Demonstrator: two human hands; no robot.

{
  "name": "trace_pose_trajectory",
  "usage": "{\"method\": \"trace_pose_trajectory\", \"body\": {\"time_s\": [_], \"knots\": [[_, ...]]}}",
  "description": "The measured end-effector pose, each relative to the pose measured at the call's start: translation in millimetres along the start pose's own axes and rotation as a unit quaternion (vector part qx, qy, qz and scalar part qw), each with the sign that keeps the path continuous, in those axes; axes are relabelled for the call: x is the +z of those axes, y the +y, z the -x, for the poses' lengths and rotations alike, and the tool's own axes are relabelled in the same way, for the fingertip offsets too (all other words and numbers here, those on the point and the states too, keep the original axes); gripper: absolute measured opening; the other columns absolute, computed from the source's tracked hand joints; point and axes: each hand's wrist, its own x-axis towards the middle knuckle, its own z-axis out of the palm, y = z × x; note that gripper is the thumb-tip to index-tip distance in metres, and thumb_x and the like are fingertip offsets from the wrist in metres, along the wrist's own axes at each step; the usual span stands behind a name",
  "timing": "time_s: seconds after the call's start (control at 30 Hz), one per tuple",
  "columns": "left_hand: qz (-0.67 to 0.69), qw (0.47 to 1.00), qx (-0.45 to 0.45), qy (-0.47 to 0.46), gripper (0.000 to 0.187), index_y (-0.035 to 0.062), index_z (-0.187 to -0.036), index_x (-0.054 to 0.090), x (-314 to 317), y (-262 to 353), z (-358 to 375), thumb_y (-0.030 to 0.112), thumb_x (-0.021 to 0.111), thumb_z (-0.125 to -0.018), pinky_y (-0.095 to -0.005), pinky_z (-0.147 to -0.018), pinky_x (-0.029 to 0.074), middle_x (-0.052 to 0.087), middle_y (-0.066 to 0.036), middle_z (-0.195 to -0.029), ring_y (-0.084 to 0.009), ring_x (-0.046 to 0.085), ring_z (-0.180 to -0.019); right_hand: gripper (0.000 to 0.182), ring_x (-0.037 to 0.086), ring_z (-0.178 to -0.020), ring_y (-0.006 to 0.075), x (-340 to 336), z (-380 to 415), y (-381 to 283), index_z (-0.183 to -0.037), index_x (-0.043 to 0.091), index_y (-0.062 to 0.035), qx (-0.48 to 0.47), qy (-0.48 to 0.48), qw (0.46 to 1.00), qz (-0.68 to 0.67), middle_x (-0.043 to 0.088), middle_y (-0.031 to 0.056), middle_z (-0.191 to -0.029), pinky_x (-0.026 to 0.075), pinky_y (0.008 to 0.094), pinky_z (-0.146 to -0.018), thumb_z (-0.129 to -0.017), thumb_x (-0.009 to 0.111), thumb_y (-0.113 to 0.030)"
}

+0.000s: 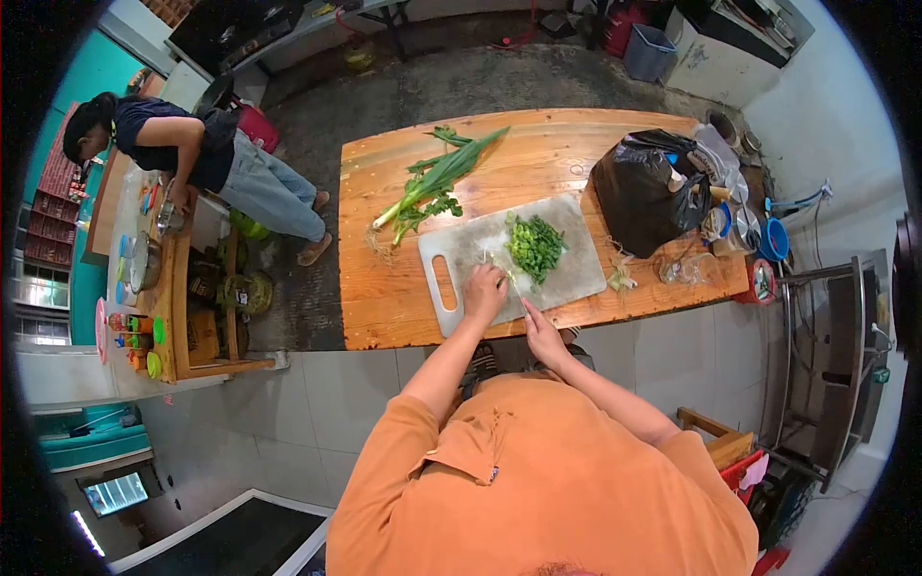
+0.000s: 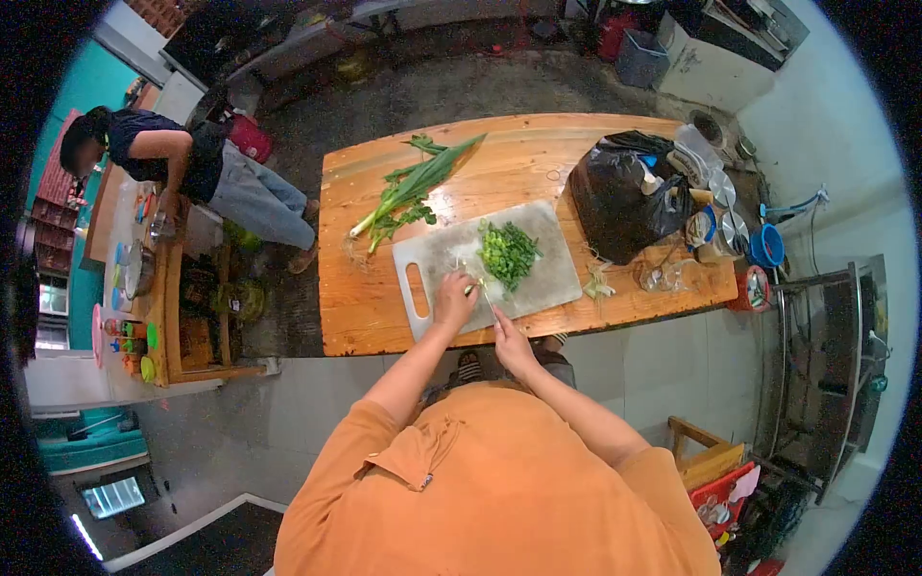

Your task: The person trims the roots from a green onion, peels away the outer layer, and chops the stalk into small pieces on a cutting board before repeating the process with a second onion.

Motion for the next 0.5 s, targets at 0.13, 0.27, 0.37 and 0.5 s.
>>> {"method": "trace_pose_trajectory", "body": {"time_s": [0.13, 0.27, 0.37, 0.5], "knots": [[-0.051, 0.998, 0.016, 0.015, 0.003, 0.0101, -0.080, 0.071, 2, 0, -1, 0.012, 0.071, -0.078, -0.0444, -0.078, 0.052, 0.065, -0.007, -0.091, -0.0307, 0.062, -0.092, 0.047, 0.052, -0.133, 0.0370, 5, -1, 6, -0.154, 0.037, -0.0178, -0.015, 0.002, 1.000, -0.006, 0.053, 0.0229, -0.143, 0.040, 0.0394, -0.109, -0.108, 0.038, -0.023], [-0.038, 0.999, 0.029, 0.011, 0.002, 0.0102, -0.077, 0.070, 7, -4, -5, 0.012, 0.070, -0.079, -0.0454, -0.077, 0.052, 0.065, -0.008, -0.089, -0.0311, 0.062, -0.092, 0.048, 0.051, -0.132, 0.0388, 9, -6, 16, -0.155, 0.035, -0.0179, -0.041, 0.010, 0.999, 0.004, 0.052, 0.0255, -0.142, 0.040, 0.0398, -0.109, -0.107, 0.037, -0.023], [-0.012, 1.000, 0.023, 0.001, 0.003, 0.0095, -0.079, 0.071, 4, -2, -7, 0.012, 0.070, -0.079, -0.0451, -0.080, 0.052, 0.065, -0.007, -0.090, -0.0316, 0.061, -0.093, 0.049, 0.054, -0.128, 0.0413, 11, -4, 17, -0.156, 0.034, -0.0185, -0.020, 0.006, 1.000, 0.000, 0.055, 0.0276, -0.137, 0.042, 0.0410, -0.106, -0.107, 0.038, -0.024], [-0.008, 1.000, 0.008, -0.029, 0.004, 0.0087, -0.081, 0.072, 0, -1, -11, 0.012, 0.070, -0.080, -0.0441, -0.082, 0.051, 0.065, -0.007, -0.092, -0.0322, 0.061, -0.095, 0.048, 0.048, -0.133, 0.0369, 6, -2, 2, -0.156, 0.034, -0.0162, 0.011, -0.012, 1.000, -0.017, 0.051, 0.0242, -0.143, 0.038, 0.0383, -0.109, -0.108, 0.038, -0.023]]}}
